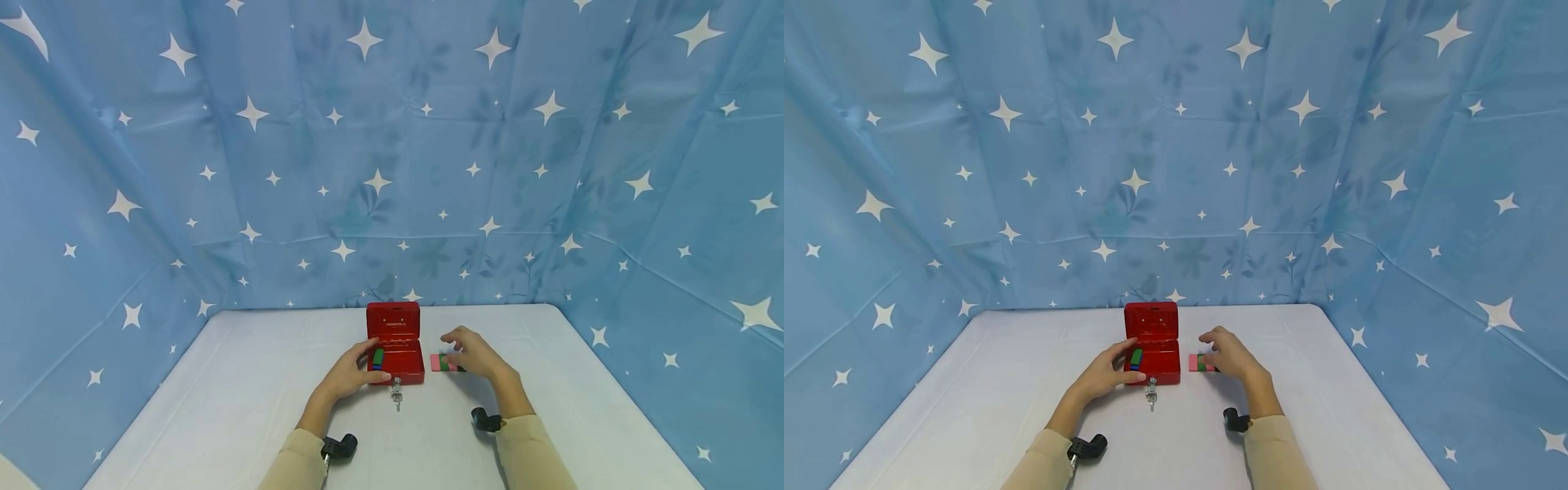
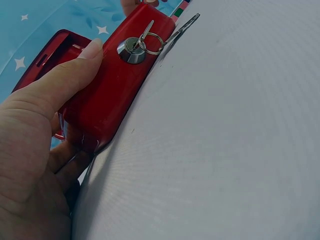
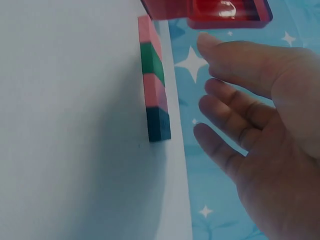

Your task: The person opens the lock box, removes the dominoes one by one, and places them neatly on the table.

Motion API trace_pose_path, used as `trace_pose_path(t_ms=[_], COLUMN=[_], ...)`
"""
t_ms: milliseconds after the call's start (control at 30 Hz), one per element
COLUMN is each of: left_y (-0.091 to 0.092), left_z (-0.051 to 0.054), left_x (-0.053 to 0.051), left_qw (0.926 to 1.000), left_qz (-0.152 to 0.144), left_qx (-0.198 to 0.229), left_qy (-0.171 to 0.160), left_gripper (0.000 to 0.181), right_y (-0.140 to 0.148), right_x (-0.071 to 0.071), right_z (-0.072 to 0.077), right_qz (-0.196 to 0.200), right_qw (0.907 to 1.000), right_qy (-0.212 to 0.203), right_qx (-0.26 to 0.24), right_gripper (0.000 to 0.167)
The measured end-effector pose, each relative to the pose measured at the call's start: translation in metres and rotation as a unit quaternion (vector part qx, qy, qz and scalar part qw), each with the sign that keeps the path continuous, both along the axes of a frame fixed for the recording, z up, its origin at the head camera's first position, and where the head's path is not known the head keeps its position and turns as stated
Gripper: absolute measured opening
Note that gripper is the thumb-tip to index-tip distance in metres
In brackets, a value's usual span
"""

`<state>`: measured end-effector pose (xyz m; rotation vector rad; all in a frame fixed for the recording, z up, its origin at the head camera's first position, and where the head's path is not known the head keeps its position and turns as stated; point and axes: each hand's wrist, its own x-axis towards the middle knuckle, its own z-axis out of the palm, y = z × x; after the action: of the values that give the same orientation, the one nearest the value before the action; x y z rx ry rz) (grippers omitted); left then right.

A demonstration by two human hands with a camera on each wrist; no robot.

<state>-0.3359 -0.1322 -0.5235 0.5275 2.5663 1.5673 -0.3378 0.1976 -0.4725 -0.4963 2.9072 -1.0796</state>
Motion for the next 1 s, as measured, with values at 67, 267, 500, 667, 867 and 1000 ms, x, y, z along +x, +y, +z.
trace_pose_path(t_ms=[67,267,500,667,867,1000], left_y=[0.0,0.0,0.0,0.0,0.001,0.001], left_z=[0.0,0.001,0.0,-0.001,-0.001,-0.001], left_x=[0.0,0.0,0.001,0.0,-0.001,0.0], left_qw=[1.0,1.0,1.0,1.0,1.0,1.0], left_qz=[0.0,0.002,0.002,0.003,0.004,0.005], left_qx=[0.001,-0.006,-0.004,-0.004,-0.002,-0.001], left_qy=[0.0,0.002,0.0,-0.001,0.003,-0.001], left_gripper=[0.091,0.091,0.09,0.089,0.089,0.09], right_y=[-0.004,-0.016,-0.028,-0.035,-0.037,-0.039], right_x=[0.0,0.0,-0.001,-0.001,-0.001,0.0], right_z=[0.0,0.001,0.001,0.0,0.001,0.001], right_qz=[0.002,0.007,0.02,0.04,0.044,0.042], right_qw=[1.0,0.9999,0.9994,0.998,0.997,0.997], right_qy=[0.005,0.006,0.025,0.048,0.062,0.063], right_qx=[0.0,-0.006,-0.009,-0.012,-0.013,-0.017], right_gripper=[0.041,0.038,0.038,0.038,0.038,0.039])
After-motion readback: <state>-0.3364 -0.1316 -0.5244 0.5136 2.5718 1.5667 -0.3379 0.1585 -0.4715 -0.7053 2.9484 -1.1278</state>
